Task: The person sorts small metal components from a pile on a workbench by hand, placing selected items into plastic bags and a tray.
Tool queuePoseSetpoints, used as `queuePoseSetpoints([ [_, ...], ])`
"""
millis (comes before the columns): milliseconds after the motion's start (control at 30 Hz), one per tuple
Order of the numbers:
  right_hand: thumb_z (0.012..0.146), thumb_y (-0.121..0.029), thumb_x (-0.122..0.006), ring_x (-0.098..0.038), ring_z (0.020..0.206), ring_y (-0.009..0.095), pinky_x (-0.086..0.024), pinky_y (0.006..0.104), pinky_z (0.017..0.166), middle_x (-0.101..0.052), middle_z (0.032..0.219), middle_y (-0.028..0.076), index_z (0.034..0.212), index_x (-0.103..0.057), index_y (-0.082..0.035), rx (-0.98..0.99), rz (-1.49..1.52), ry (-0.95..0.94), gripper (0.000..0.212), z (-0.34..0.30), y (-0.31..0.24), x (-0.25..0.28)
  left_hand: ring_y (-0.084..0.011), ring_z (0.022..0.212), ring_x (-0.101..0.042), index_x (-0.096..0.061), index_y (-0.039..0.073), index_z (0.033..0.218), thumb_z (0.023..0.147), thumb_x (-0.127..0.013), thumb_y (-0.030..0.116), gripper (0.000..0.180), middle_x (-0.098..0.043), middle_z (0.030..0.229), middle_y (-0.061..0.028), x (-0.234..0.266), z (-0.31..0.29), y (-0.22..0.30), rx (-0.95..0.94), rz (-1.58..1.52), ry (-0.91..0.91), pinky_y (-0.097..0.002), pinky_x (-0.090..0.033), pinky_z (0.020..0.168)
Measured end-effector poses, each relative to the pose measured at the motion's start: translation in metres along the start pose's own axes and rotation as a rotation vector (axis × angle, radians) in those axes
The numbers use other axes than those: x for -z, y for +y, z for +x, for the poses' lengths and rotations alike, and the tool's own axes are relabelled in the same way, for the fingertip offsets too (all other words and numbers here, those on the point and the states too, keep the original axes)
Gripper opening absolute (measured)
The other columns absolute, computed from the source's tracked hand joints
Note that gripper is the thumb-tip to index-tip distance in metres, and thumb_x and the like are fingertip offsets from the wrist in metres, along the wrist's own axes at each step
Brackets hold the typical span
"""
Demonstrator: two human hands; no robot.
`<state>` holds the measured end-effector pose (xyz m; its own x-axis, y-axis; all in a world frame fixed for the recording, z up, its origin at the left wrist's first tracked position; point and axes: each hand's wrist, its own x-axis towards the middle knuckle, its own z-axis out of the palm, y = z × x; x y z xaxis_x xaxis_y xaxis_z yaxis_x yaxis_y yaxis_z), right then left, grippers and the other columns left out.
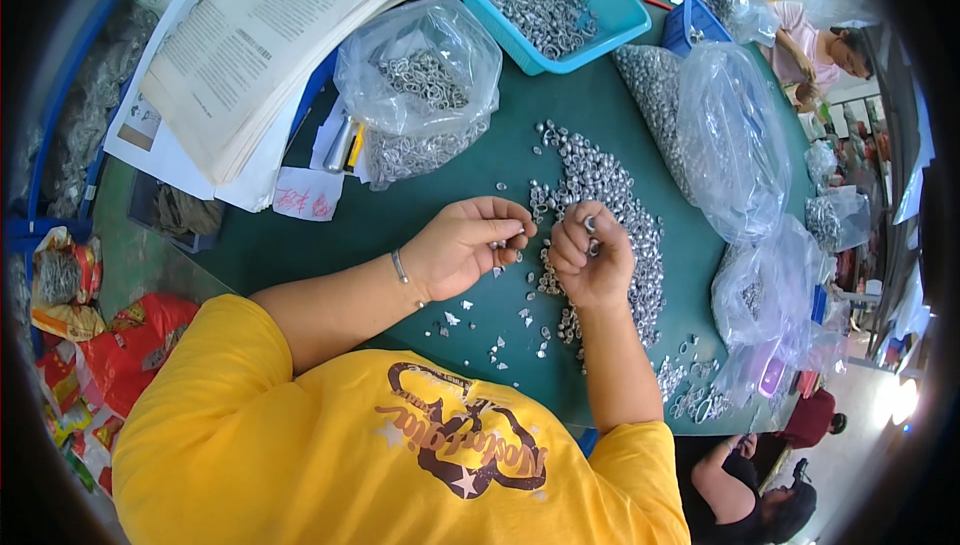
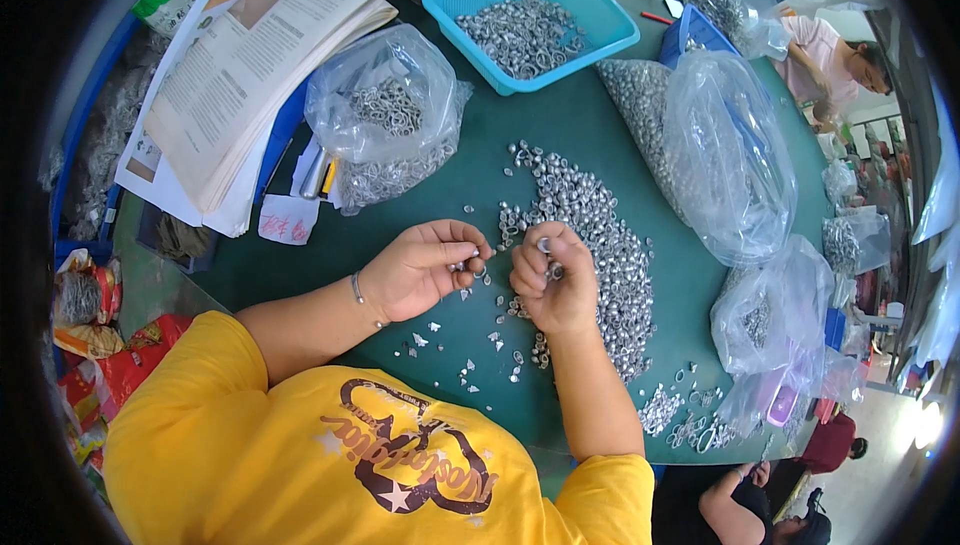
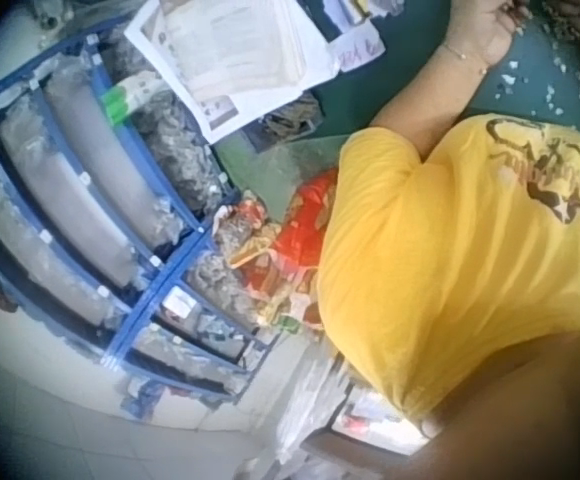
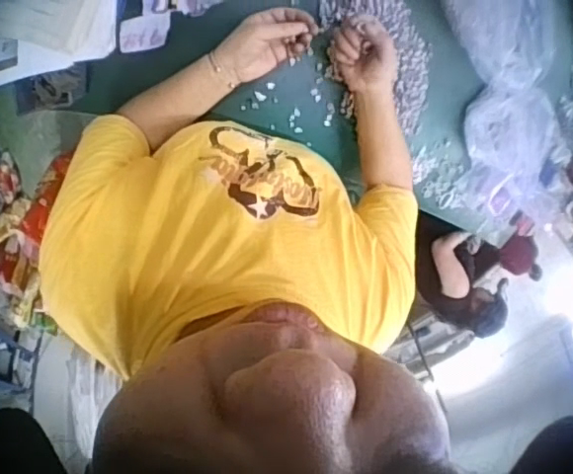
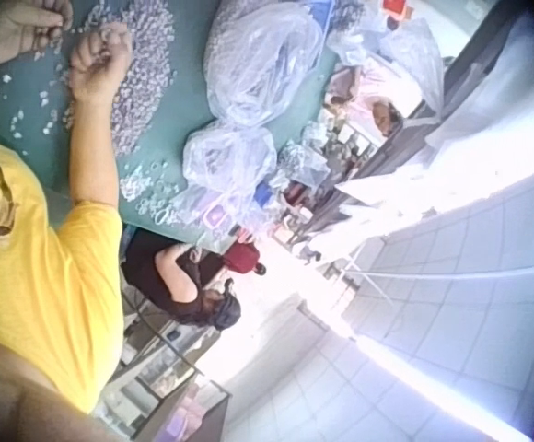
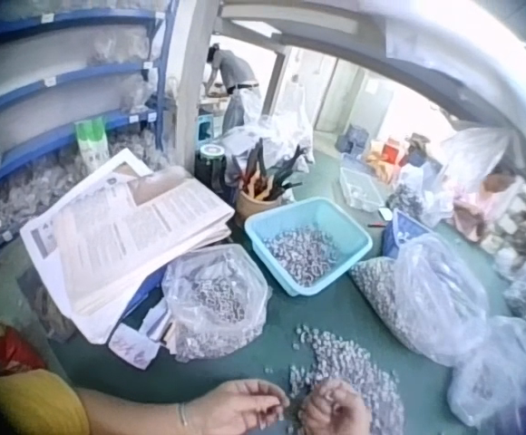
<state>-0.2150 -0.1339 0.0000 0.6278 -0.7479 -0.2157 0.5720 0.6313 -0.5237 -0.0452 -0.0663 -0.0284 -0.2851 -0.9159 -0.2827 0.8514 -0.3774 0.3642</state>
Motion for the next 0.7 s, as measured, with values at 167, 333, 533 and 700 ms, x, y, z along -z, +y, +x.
queuePoseSetpoints([
  [167,0.081,-0.014,-0.055,-0.048,0.05,0.013,-0.037,0.025,0.044,-0.053,0.058,0.005,0.089,-0.061,0.001,0.253,-1.29,0.245,0.018,0.049,-0.026,-0.001,-0.012,0.071,-0.049,-0.056,0.004,0.09,0.084,-0.049,0.011,0.012,-0.054,0.082,-0.0039,-0.002,0.0,0.007,-0.007,-0.078,0.07,-0.0231,-0.04,0.06],
  [333,0.078,-0.016,-0.058,-0.061,0.067,0.026,-0.047,0.0335,0.06,-0.063,0.074,0.011,0.092,-0.065,-0.01,0.541,-1.987,0.133,0.016,0.098,-0.025,-0.004,-0.012,0.07,-0.048,-0.057,0.004,0.089,0.083,-0.05,0.01,0.011,-0.054,0.081,-0.0037,0.002,0.002,0.006,0.016,-0.08,0.075,-0.0231,-0.039,0.059],
  [533,0.076,-0.017,-0.061,-0.06,0.067,0.025,-0.047,0.0322,0.058,-0.063,0.075,0.009,0.085,-0.064,-0.007,0.619,-2.216,0.078,0.014,0.104,-0.021,0.0,-0.0121,0.07,-0.048,-0.057,0.004,0.089,0.083,-0.05,0.009,0.01,-0.054,0.081,-0.0035,-0.002,-0.001,0.006,0.024,-0.104,0.079,-0.023,-0.039,0.059],
  [700,0.08,-0.01,-0.056,-0.037,0.049,0.009,-0.023,0.0188,0.037,-0.042,0.057,-0.001,0.087,-0.054,-0.004,0.041,-0.484,0.133,0.009,0.088,-0.04,0.0,-0.012,0.07,-0.048,-0.056,0.004,0.088,0.083,-0.05,0.01,0.01,-0.053,0.08,-0.0034,0.003,0.0,0.005,0.014,-0.119,0.06,-0.0231,-0.039,0.059],
])
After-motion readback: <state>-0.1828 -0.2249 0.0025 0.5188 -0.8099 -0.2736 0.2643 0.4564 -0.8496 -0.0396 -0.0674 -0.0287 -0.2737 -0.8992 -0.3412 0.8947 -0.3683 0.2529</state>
